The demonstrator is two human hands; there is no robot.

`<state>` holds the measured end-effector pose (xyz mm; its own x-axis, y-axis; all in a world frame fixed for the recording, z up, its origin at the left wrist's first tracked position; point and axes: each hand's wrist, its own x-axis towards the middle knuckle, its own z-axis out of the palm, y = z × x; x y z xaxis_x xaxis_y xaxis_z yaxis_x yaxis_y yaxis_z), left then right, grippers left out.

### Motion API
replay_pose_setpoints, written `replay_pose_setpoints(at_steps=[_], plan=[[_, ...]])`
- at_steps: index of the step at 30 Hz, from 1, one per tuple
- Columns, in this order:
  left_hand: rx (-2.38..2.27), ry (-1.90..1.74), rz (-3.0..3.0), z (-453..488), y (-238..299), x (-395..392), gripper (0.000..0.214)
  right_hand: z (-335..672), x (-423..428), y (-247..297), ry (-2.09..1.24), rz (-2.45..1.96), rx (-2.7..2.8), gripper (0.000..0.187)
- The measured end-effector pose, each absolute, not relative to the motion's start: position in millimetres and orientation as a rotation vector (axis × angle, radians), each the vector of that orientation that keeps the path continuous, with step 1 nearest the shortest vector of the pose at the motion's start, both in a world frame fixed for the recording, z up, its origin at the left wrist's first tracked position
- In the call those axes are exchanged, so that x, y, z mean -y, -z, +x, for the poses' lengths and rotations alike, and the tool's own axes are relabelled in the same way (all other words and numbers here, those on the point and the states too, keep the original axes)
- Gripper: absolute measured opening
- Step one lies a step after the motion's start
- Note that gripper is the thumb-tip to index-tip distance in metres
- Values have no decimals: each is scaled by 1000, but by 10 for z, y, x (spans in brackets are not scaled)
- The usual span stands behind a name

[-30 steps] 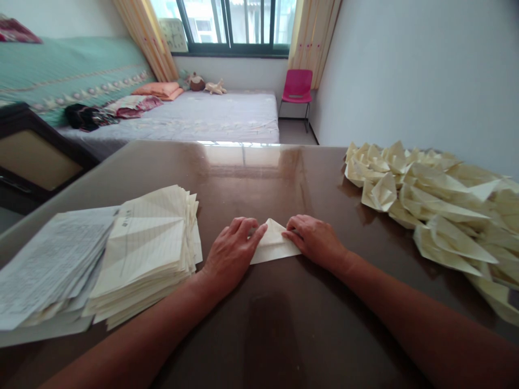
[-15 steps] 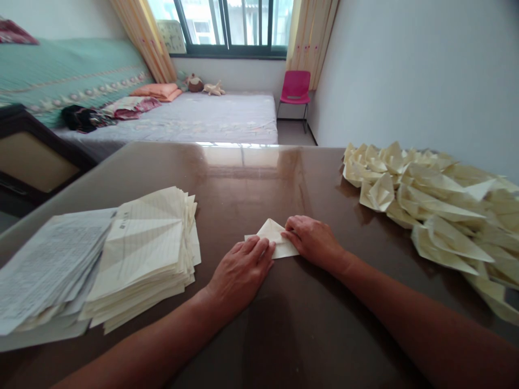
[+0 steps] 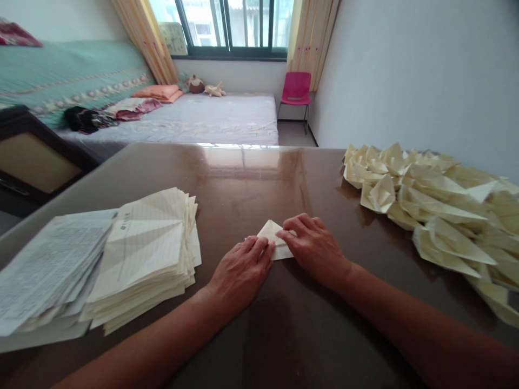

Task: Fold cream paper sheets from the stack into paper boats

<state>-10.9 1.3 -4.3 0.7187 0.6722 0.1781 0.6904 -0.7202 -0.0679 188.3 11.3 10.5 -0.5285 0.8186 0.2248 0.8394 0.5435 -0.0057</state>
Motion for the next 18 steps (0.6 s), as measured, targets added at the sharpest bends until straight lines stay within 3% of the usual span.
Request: replay_pose_setpoints(at_steps=[12,18], plan=[[1122,138,-2717,-132,-2,31,31,1752,246,-197,304,-1646,2815,39],[1132,104,-2607,-192,-43,71,30,1772,251,-213,328,-1736,2829,41]])
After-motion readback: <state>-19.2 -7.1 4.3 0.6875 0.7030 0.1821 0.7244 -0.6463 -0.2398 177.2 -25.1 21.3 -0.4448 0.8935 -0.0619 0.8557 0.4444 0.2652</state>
